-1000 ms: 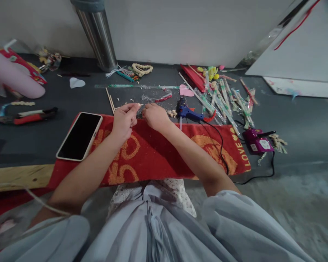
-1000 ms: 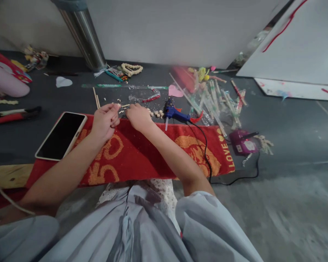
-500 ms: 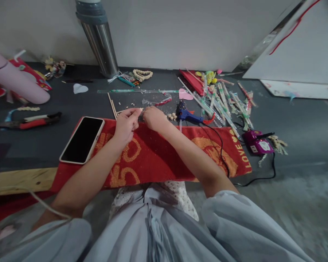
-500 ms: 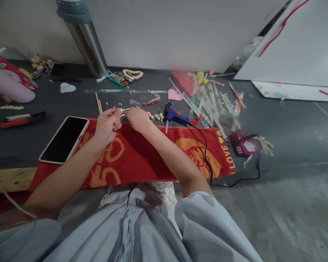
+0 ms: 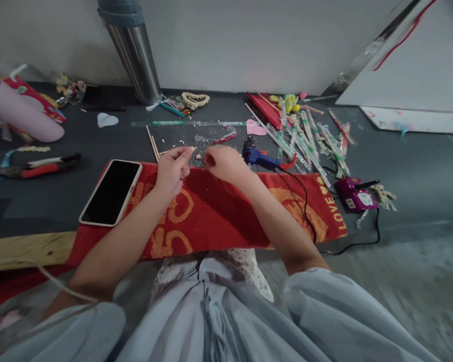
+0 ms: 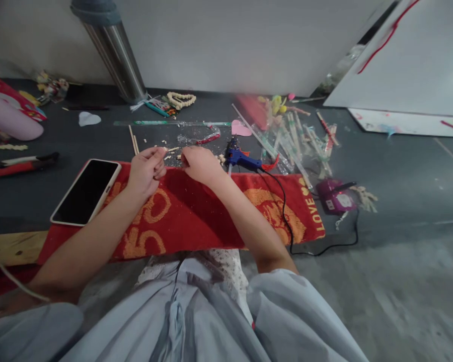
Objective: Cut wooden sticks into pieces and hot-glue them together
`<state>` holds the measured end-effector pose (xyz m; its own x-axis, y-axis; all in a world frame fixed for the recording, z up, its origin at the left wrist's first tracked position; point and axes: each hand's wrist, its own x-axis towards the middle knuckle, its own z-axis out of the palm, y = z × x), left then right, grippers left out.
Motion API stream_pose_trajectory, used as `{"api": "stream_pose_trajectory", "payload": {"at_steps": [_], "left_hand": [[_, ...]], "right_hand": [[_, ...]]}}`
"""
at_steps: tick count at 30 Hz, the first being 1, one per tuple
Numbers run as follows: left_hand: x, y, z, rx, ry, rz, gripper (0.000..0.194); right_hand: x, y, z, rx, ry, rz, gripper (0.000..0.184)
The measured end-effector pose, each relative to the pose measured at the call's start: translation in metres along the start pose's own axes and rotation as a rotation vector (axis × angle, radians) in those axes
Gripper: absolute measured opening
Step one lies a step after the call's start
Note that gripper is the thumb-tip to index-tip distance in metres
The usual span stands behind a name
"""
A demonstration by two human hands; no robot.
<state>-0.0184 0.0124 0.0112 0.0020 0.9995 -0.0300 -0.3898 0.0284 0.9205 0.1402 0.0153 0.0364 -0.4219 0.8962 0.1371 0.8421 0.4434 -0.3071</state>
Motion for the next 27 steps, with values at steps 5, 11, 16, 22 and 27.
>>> {"api": "stream_pose_trajectory", "payload": {"at_steps": [5, 11, 16, 22, 27], "left_hand": [[-0.004, -0.001, 0.003, 0.034, -0.021, -0.015, 0.025], [-0.006, -0.003, 0.007, 0.086, -0.005, -0.048, 0.028], [-0.008, -0.005, 0.009, 0.136, -0.018, -0.072, 0.021], [-0.009, -0.007, 0.011, 0.191, -0.021, -0.097, 0.016], [-0.009, -0.007, 0.012, 0.189, -0.024, -0.097, 0.014]], "right_hand": [[-0.014, 0.009, 0.009, 0.432, 0.202, -0.004, 0.019], [-0.018, 0.01, 0.014, 0.634, 0.325, -0.04, 0.013], [-0.021, 0.011, 0.009, 0.612, 0.304, -0.043, 0.013], [-0.025, 0.007, 0.003, 0.524, 0.24, -0.033, 0.015], [-0.027, 0.004, -0.003, 0.414, 0.173, -0.016, 0.019]]}}
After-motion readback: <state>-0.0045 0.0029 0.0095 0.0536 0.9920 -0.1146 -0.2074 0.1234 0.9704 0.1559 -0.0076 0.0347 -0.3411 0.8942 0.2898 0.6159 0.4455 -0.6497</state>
